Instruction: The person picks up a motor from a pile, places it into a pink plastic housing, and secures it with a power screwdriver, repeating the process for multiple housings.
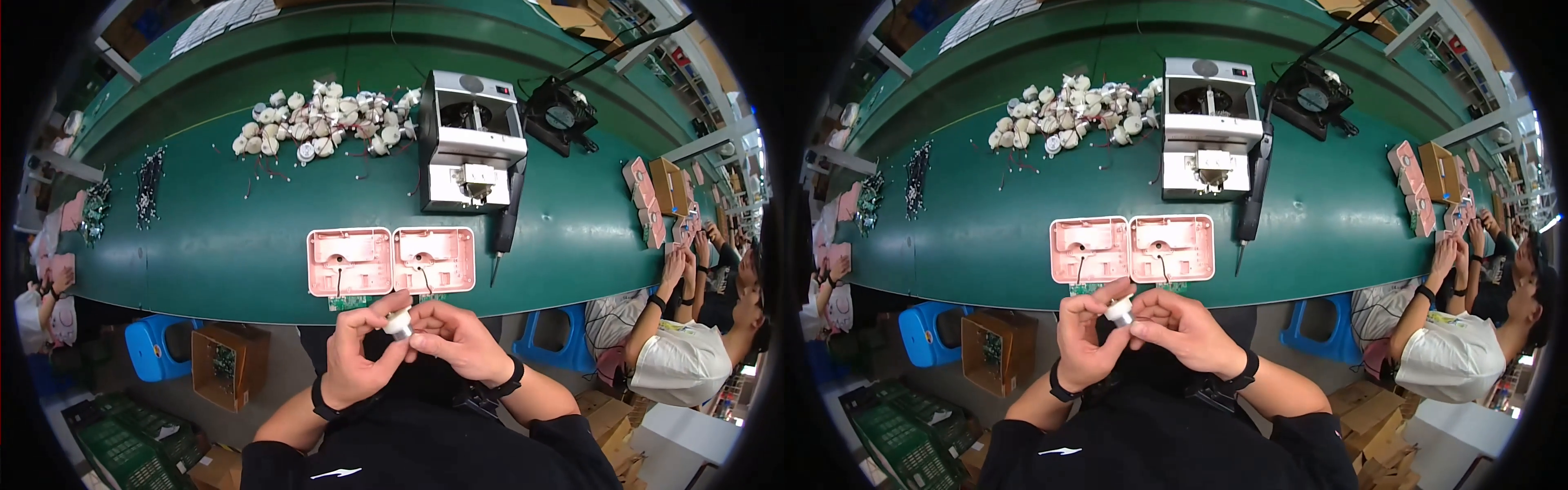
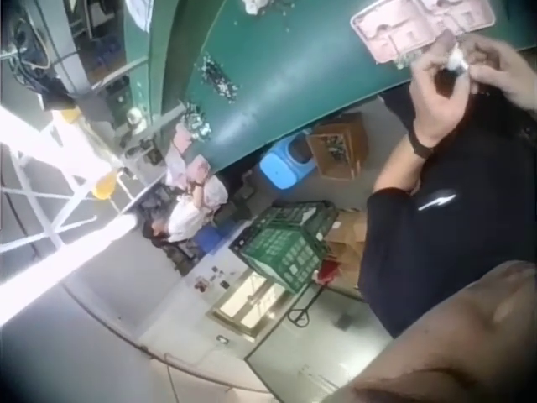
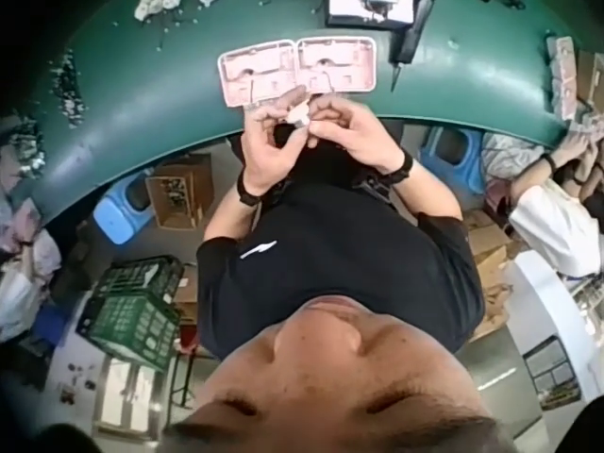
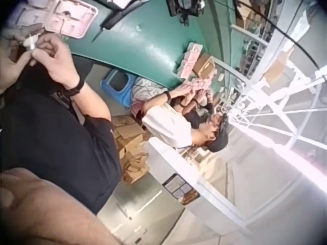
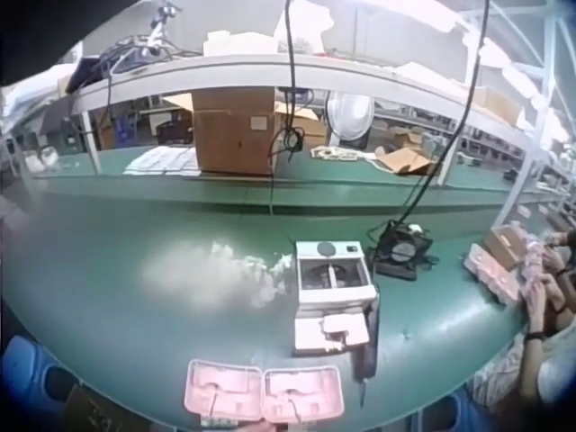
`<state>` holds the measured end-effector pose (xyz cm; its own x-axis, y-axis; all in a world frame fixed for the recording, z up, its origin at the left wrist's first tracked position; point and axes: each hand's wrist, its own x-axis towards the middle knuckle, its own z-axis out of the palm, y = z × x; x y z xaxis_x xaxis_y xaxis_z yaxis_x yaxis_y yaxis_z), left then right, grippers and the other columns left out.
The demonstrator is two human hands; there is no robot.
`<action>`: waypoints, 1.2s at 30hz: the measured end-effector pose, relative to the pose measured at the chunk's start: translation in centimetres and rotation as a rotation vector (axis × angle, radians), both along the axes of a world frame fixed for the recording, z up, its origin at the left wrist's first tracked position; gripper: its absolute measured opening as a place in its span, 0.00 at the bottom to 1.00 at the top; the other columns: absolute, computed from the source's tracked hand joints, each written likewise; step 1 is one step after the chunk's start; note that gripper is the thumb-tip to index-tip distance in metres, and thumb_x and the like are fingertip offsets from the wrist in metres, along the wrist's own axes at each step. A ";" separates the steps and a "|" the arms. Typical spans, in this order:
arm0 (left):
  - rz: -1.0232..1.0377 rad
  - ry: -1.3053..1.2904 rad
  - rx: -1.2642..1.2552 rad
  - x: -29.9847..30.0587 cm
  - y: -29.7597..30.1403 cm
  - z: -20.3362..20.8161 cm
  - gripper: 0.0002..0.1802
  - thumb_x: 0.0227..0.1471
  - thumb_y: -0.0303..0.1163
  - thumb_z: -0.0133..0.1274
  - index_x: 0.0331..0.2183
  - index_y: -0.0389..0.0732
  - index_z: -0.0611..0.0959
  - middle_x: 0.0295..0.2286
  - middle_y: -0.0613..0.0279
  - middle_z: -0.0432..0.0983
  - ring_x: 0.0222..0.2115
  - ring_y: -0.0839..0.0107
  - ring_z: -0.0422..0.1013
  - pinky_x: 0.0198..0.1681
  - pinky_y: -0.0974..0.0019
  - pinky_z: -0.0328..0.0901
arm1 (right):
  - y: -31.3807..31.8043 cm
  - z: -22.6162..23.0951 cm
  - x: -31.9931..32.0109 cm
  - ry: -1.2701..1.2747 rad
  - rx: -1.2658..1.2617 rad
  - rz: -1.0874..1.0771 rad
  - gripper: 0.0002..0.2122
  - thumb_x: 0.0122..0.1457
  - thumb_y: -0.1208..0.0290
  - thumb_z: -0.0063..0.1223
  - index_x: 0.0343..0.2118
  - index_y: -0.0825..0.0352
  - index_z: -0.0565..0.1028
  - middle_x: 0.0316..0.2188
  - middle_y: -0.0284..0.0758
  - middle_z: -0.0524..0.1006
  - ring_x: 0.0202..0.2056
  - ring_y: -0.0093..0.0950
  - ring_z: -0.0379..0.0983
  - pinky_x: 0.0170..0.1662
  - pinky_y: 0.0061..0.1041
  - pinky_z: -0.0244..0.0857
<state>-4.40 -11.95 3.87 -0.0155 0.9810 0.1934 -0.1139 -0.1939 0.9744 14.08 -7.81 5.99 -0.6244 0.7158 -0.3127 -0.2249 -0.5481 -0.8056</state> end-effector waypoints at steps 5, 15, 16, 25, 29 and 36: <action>-0.344 0.238 0.030 -2.1 1.3 0.4 0.27 0.47 0.20 0.67 0.43 0.41 0.67 0.47 0.43 0.77 0.46 0.61 0.77 0.49 0.61 0.72 | -0.5 -1.2 1.7 -0.004 -0.070 0.064 0.09 0.67 0.71 0.52 0.44 0.72 0.74 0.35 0.35 0.79 0.33 0.21 0.77 0.39 0.21 0.70; -0.134 0.510 0.186 -1.3 2.3 0.4 0.25 0.35 0.31 0.76 0.38 0.41 0.83 0.35 0.58 0.79 0.38 0.65 0.79 0.40 0.68 0.74 | 0.5 -0.5 2.9 -0.189 0.017 0.006 0.06 0.64 0.74 0.56 0.40 0.72 0.76 0.34 0.35 0.79 0.34 0.23 0.77 0.42 0.22 0.71; -0.088 0.545 0.244 -1.0 2.0 0.0 0.24 0.35 0.31 0.76 0.37 0.41 0.84 0.34 0.59 0.78 0.37 0.65 0.79 0.38 0.68 0.75 | 0.4 -0.3 2.8 -0.192 0.017 0.010 0.06 0.64 0.74 0.56 0.40 0.72 0.76 0.34 0.35 0.79 0.34 0.23 0.77 0.42 0.22 0.71; 0.035 0.588 0.558 0.3 1.5 -1.4 0.28 0.34 0.36 0.75 0.41 0.41 0.84 0.37 0.58 0.78 0.36 0.62 0.79 0.35 0.64 0.75 | -1.6 -0.2 2.0 -0.106 0.007 -0.081 0.12 0.58 0.77 0.63 0.43 0.71 0.75 0.42 0.34 0.77 0.44 0.22 0.75 0.49 0.23 0.70; 0.174 0.674 0.381 1.2 1.9 0.2 0.28 0.41 0.36 0.70 0.45 0.38 0.81 0.42 0.56 0.77 0.36 0.62 0.79 0.36 0.65 0.75 | -1.3 -0.2 2.6 -0.273 0.137 -0.220 0.14 0.56 0.78 0.64 0.45 0.71 0.75 0.42 0.34 0.77 0.43 0.22 0.75 0.47 0.23 0.70; -0.181 1.001 0.233 1.7 2.8 -1.0 0.27 0.47 0.35 0.64 0.47 0.36 0.76 0.50 0.55 0.74 0.32 0.64 0.78 0.36 0.65 0.73 | 3.4 -0.4 4.4 -0.948 1.103 -0.273 0.14 0.52 0.82 0.64 0.42 0.72 0.76 0.39 0.39 0.79 0.35 0.28 0.78 0.40 0.24 0.71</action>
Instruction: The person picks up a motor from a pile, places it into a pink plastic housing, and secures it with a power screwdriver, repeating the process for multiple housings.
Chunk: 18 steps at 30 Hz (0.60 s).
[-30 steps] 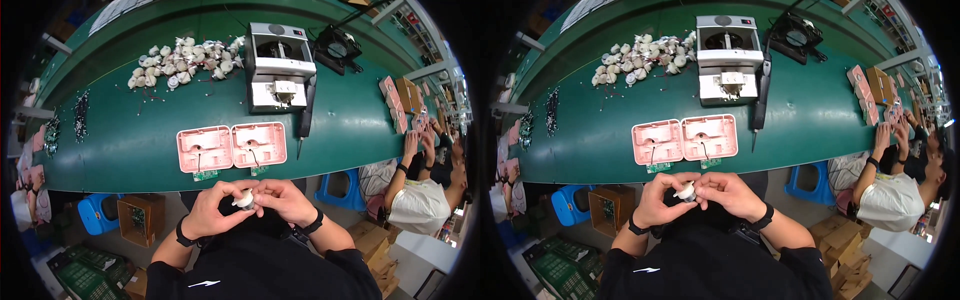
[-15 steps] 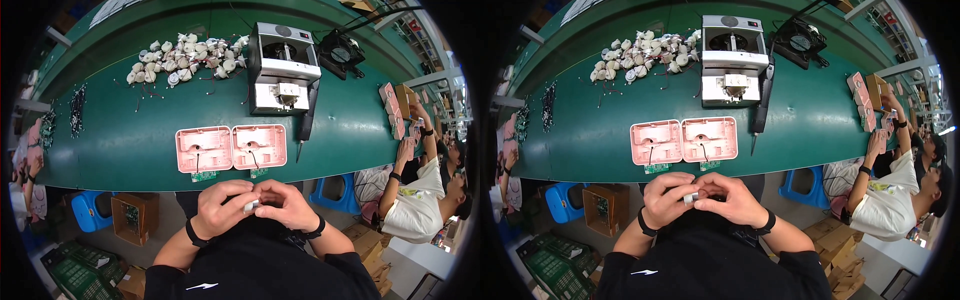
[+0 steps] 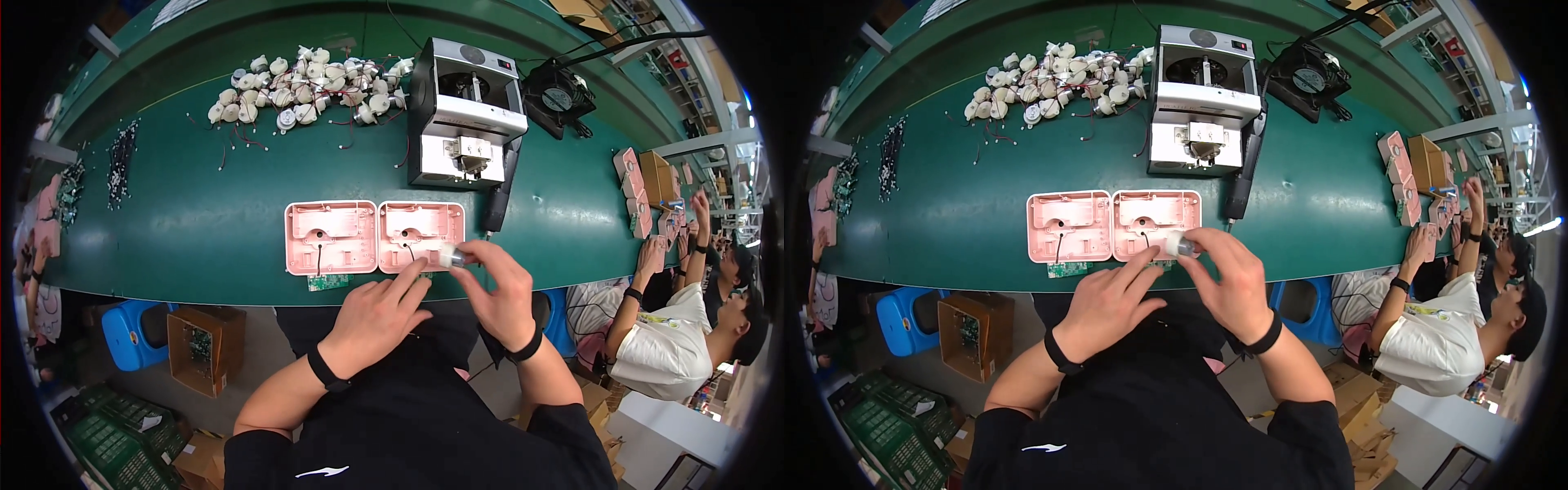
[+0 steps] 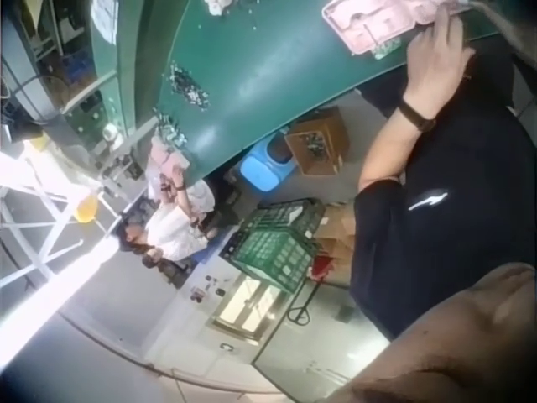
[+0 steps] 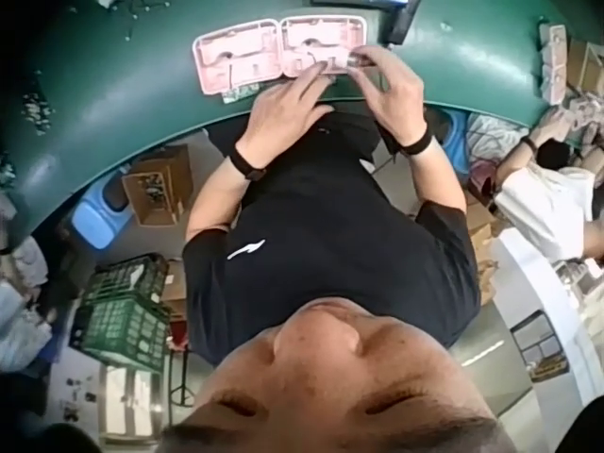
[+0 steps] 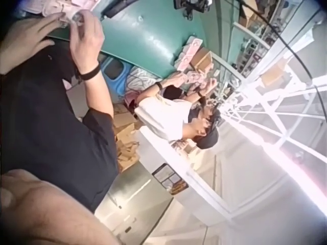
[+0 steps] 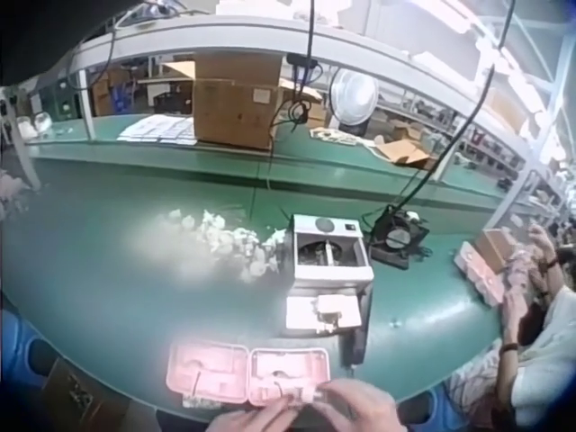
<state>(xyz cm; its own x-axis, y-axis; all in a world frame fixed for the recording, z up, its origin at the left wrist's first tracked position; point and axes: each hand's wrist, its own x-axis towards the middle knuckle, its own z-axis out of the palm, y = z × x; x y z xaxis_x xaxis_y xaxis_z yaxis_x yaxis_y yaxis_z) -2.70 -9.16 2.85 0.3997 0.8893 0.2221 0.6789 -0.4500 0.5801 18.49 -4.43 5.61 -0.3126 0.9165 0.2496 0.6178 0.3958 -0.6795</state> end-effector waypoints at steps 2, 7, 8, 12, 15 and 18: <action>-0.041 0.060 -0.041 0.2 0.1 -0.8 0.25 0.48 0.34 0.62 0.47 0.36 0.76 0.51 0.54 0.73 0.31 0.64 0.78 0.35 0.65 0.72 | 0.6 -0.7 -0.5 0.019 0.002 0.076 0.13 0.52 0.83 0.63 0.42 0.71 0.77 0.39 0.40 0.78 0.33 0.32 0.77 0.38 0.26 0.71; 0.060 0.105 -0.009 0.4 -0.1 -2.7 0.20 0.47 0.25 0.55 0.45 0.37 0.76 0.49 0.56 0.74 0.31 0.65 0.78 0.35 0.64 0.71 | 1.8 -1.1 -1.5 -0.003 -0.003 0.149 0.13 0.51 0.82 0.63 0.41 0.70 0.77 0.39 0.40 0.79 0.34 0.36 0.77 0.38 0.30 0.72; 0.065 0.098 -0.006 0.6 0.0 -2.7 0.20 0.47 0.24 0.54 0.45 0.37 0.76 0.48 0.56 0.75 0.31 0.65 0.78 0.35 0.64 0.71 | 2.2 -1.1 -1.6 -0.004 -0.002 0.149 0.13 0.51 0.82 0.63 0.41 0.70 0.77 0.39 0.40 0.79 0.34 0.36 0.77 0.38 0.30 0.72; 0.084 0.080 0.014 0.9 0.2 -2.9 0.20 0.47 0.24 0.52 0.45 0.38 0.76 0.47 0.57 0.75 0.31 0.65 0.78 0.35 0.65 0.71 | 3.7 -1.1 -2.2 -0.093 0.185 0.332 0.14 0.51 0.80 0.63 0.42 0.69 0.76 0.39 0.39 0.78 0.36 0.37 0.77 0.39 0.32 0.72; 0.093 0.081 0.021 1.0 0.1 -3.0 0.19 0.48 0.25 0.53 0.45 0.38 0.76 0.46 0.58 0.76 0.31 0.65 0.77 0.36 0.65 0.70 | 4.3 -1.2 -3.0 -0.191 0.256 0.452 0.15 0.48 0.79 0.62 0.40 0.69 0.75 0.38 0.38 0.77 0.36 0.37 0.76 0.38 0.33 0.71; 0.094 0.097 0.019 0.9 -0.1 -3.0 0.19 0.48 0.25 0.52 0.46 0.38 0.76 0.45 0.58 0.76 0.31 0.65 0.77 0.37 0.65 0.70 | 4.4 -1.5 -3.6 -0.286 0.262 0.497 0.14 0.47 0.78 0.60 0.39 0.68 0.75 0.38 0.37 0.76 0.37 0.37 0.75 0.39 0.33 0.71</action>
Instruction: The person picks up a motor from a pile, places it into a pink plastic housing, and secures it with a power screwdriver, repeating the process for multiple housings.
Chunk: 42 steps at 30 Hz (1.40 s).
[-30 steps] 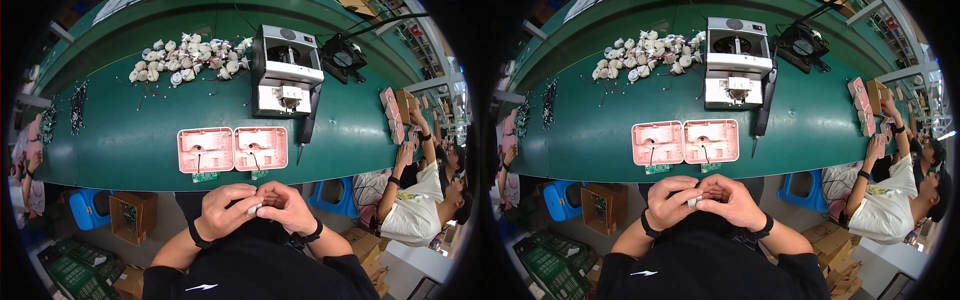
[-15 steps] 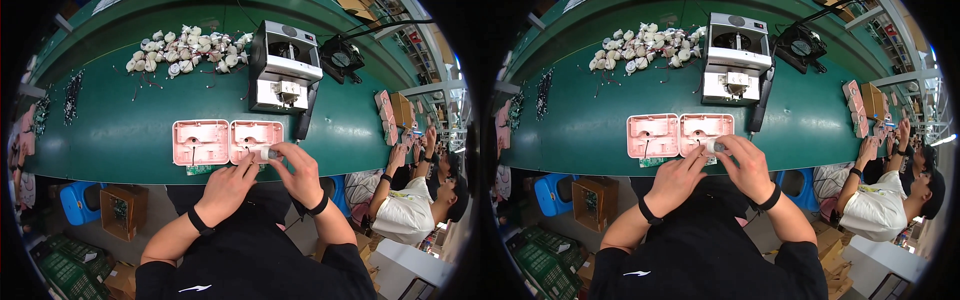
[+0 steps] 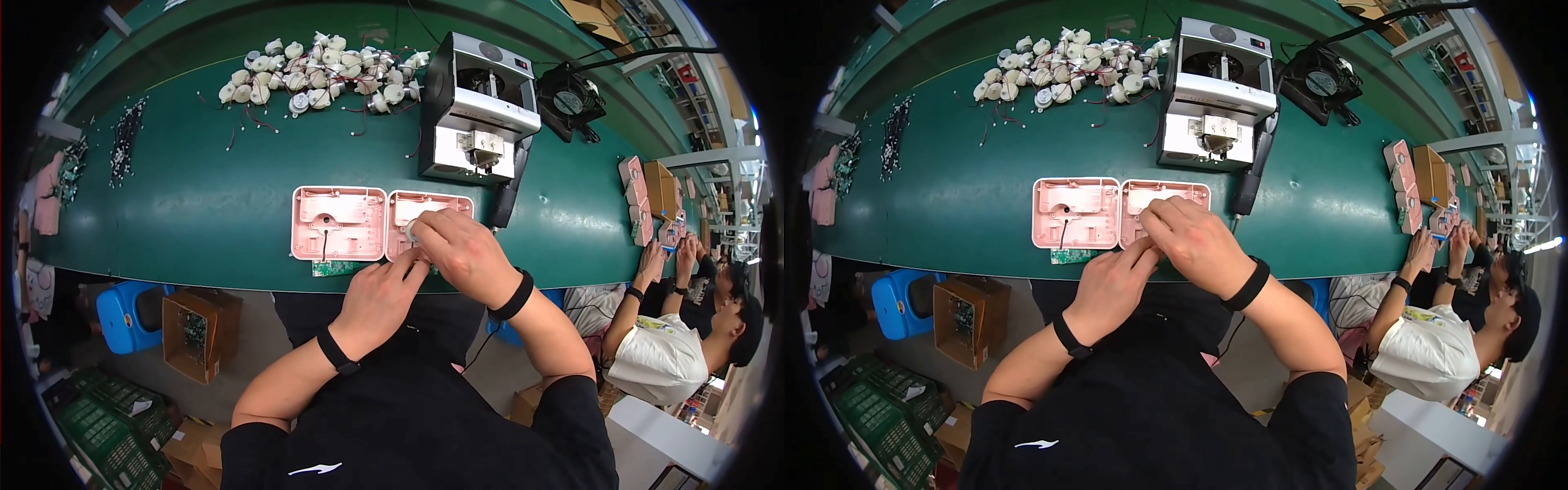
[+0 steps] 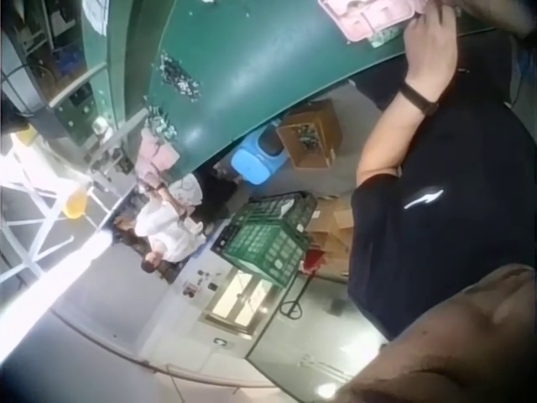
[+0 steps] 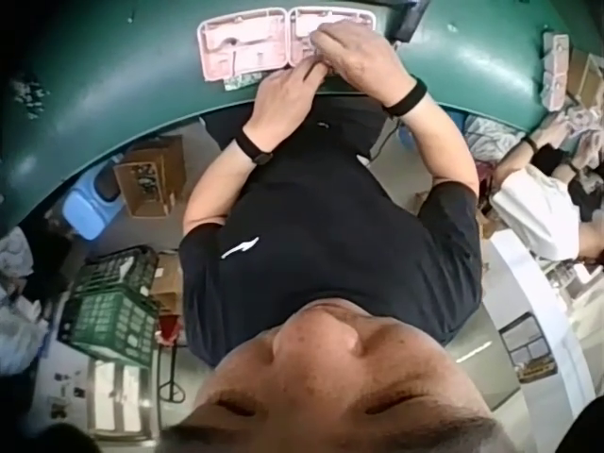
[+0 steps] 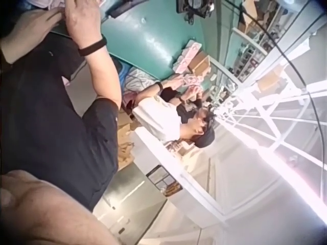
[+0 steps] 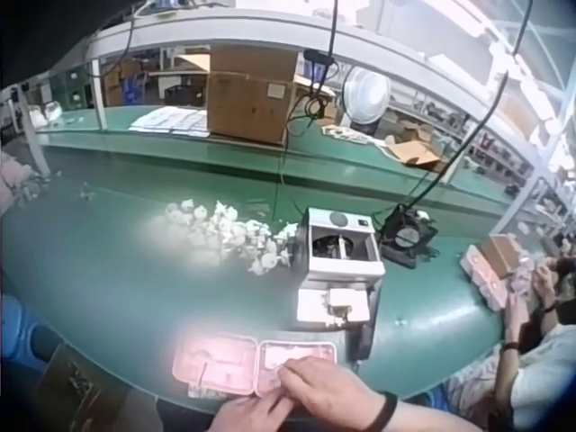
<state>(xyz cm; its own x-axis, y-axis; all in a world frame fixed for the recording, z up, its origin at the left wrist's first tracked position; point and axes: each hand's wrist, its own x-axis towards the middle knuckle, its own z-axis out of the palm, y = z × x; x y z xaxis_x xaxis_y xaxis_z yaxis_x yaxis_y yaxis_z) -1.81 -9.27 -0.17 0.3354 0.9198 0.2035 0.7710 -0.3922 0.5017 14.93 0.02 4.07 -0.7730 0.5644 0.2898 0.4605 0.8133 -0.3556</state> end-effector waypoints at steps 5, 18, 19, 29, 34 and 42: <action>-0.005 0.031 0.023 -1.3 0.4 -0.1 0.19 0.49 0.26 0.53 0.46 0.38 0.76 0.44 0.56 0.76 0.32 0.66 0.77 0.37 0.65 0.71 | 0.4 -1.0 -1.2 -0.060 0.127 0.043 0.11 0.46 0.77 0.58 0.35 0.67 0.74 0.39 0.36 0.74 0.40 0.36 0.72 0.42 0.34 0.70; 0.173 -0.233 -0.272 -13.9 3.9 11.5 0.19 0.50 0.33 0.64 0.44 0.39 0.81 0.38 0.56 0.82 0.25 0.66 0.77 0.31 0.66 0.72 | -3.9 3.1 3.1 0.336 0.131 -0.461 0.14 0.47 0.85 0.62 0.39 0.71 0.76 0.39 0.44 0.77 0.40 0.44 0.75 0.44 0.36 0.70; 0.290 -0.239 -0.196 -16.0 6.0 11.4 0.18 0.51 0.35 0.63 0.43 0.39 0.82 0.35 0.55 0.82 0.26 0.63 0.78 0.32 0.64 0.72 | -4.8 2.8 4.1 0.375 0.134 -0.554 0.13 0.49 0.86 0.60 0.39 0.72 0.76 0.38 0.44 0.77 0.39 0.43 0.75 0.44 0.35 0.70; 0.466 0.215 0.151 -31.0 20.2 2.4 0.18 0.48 0.29 0.63 0.43 0.42 0.79 0.36 0.57 0.83 0.37 0.55 0.78 0.41 0.56 0.71 | -10.0 1.9 7.4 0.404 0.177 -0.809 0.10 0.53 0.87 0.58 0.39 0.73 0.75 0.36 0.44 0.77 0.36 0.40 0.76 0.40 0.33 0.71; 0.477 0.067 -0.018 -31.3 22.8 0.2 0.25 0.45 0.31 0.66 0.46 0.45 0.77 0.38 0.59 0.82 0.41 0.55 0.77 0.43 0.56 0.71 | -10.6 2.7 7.5 0.448 0.118 -0.845 0.10 0.53 0.87 0.58 0.38 0.74 0.75 0.35 0.43 0.77 0.32 0.37 0.76 0.35 0.30 0.72; 0.638 0.310 0.160 -30.4 16.5 3.4 0.29 0.45 0.31 0.67 0.51 0.47 0.77 0.38 0.58 0.82 0.41 0.58 0.78 0.45 0.58 0.71 | -10.5 3.0 7.8 0.418 0.167 -0.845 0.09 0.53 0.87 0.59 0.38 0.74 0.75 0.35 0.44 0.77 0.30 0.36 0.76 0.33 0.28 0.72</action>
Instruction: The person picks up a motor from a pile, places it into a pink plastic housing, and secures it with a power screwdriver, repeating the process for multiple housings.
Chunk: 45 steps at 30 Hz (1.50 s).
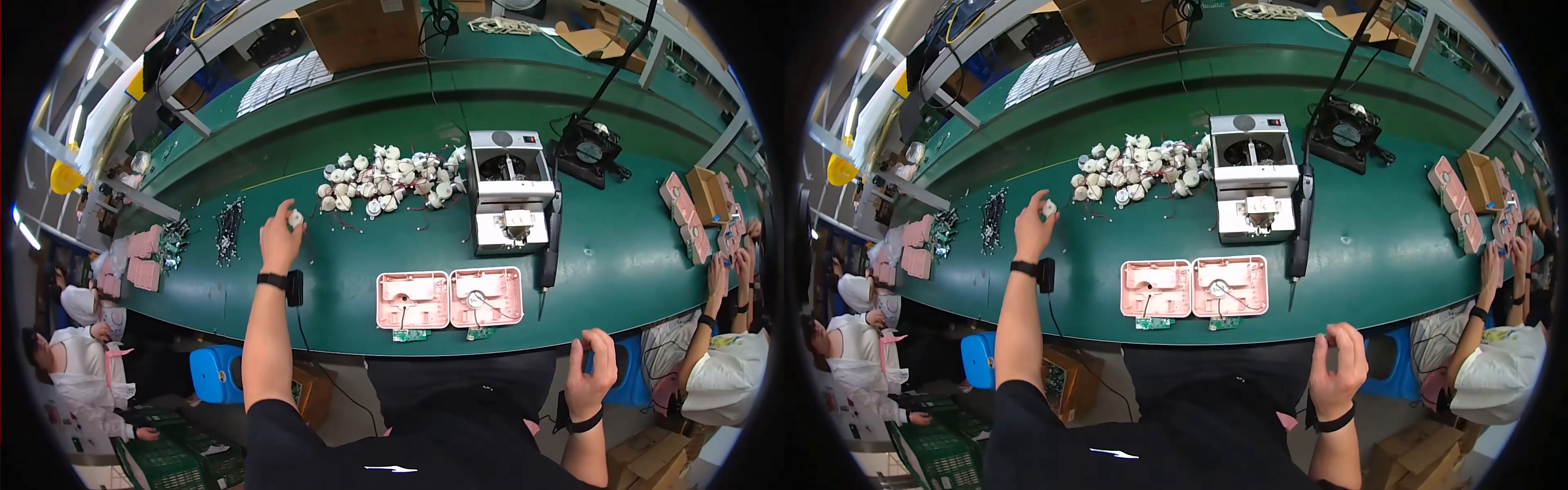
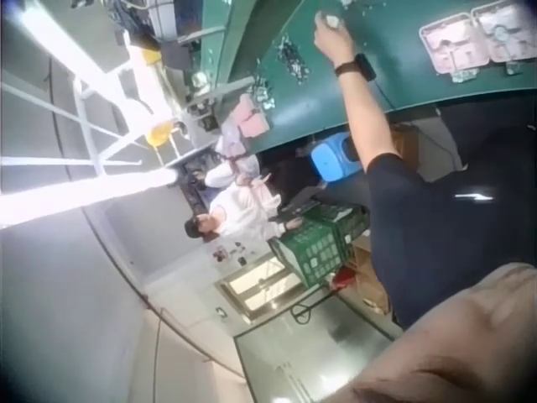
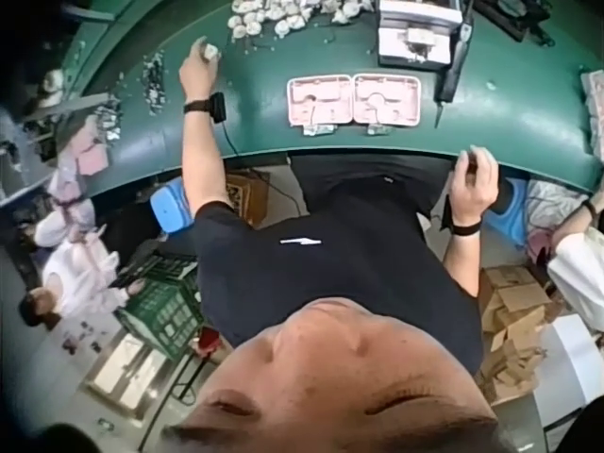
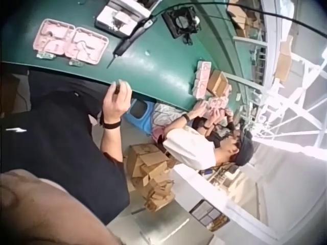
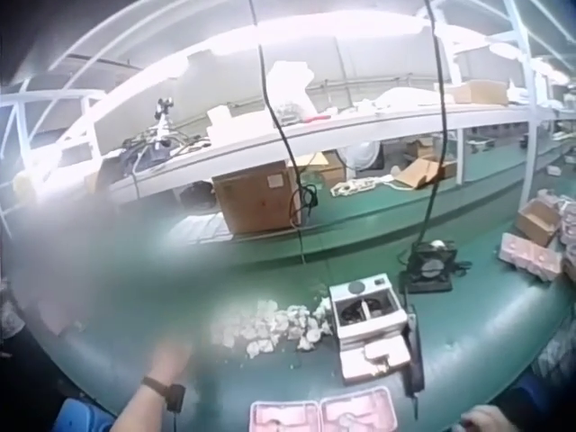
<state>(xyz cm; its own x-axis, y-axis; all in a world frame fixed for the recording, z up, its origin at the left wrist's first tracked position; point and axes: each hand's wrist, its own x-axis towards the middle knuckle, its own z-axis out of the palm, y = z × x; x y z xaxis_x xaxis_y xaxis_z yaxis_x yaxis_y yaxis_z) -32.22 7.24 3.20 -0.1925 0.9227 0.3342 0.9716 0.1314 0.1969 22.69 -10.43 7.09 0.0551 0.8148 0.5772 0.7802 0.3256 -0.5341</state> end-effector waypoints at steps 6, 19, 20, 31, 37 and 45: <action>-0.136 -0.764 -0.026 4.8 -6.8 4.2 0.25 0.55 0.28 0.59 0.55 0.42 0.76 0.40 0.61 0.81 0.37 0.74 0.74 0.40 0.71 0.68 | 2.4 0.0 -1.8 0.063 -0.023 0.154 0.10 0.52 0.86 0.60 0.38 0.73 0.76 0.35 0.44 0.78 0.30 0.36 0.76 0.35 0.30 0.72; -0.494 -0.811 -0.165 23.0 -16.7 4.8 0.17 0.50 0.19 0.58 0.44 0.36 0.82 0.41 0.59 0.79 0.36 0.76 0.73 0.38 0.72 0.68 | 4.4 1.5 -12.6 -0.080 -0.051 0.861 0.17 0.49 0.73 0.67 0.44 0.68 0.77 0.30 0.34 0.77 0.26 0.27 0.76 0.30 0.25 0.70; -0.486 -0.822 -0.165 23.4 -17.1 4.7 0.17 0.50 0.19 0.58 0.44 0.36 0.82 0.41 0.59 0.79 0.36 0.76 0.73 0.38 0.72 0.68 | 4.1 1.0 -12.4 -0.168 -0.025 0.888 0.16 0.51 0.73 0.64 0.44 0.67 0.77 0.28 0.32 0.75 0.26 0.26 0.75 0.30 0.24 0.69; -0.443 -1.383 -0.511 23.6 -18.6 3.8 0.20 0.54 0.17 0.55 0.50 0.32 0.77 0.42 0.58 0.77 0.37 0.70 0.76 0.36 0.72 0.71 | 2.5 0.0 -9.7 0.074 -0.071 0.820 0.07 0.54 0.76 0.62 0.35 0.68 0.80 0.25 0.32 0.79 0.23 0.26 0.77 0.26 0.23 0.68; -0.472 -1.966 -0.925 24.2 -19.3 3.7 0.22 0.58 0.18 0.54 0.54 0.32 0.73 0.42 0.56 0.76 0.40 0.67 0.77 0.41 0.69 0.73 | 1.8 0.9 -8.9 0.501 -0.350 0.636 0.03 0.55 0.78 0.63 0.30 0.69 0.80 0.24 0.36 0.80 0.23 0.31 0.78 0.26 0.26 0.70; -0.543 -1.702 -0.741 27.7 -23.1 4.8 0.22 0.58 0.29 0.60 0.52 0.33 0.75 0.45 0.56 0.75 0.42 0.68 0.77 0.44 0.68 0.72 | -0.7 1.2 -7.3 0.403 -0.229 0.675 0.03 0.56 0.77 0.63 0.30 0.68 0.79 0.24 0.35 0.80 0.23 0.30 0.78 0.25 0.26 0.70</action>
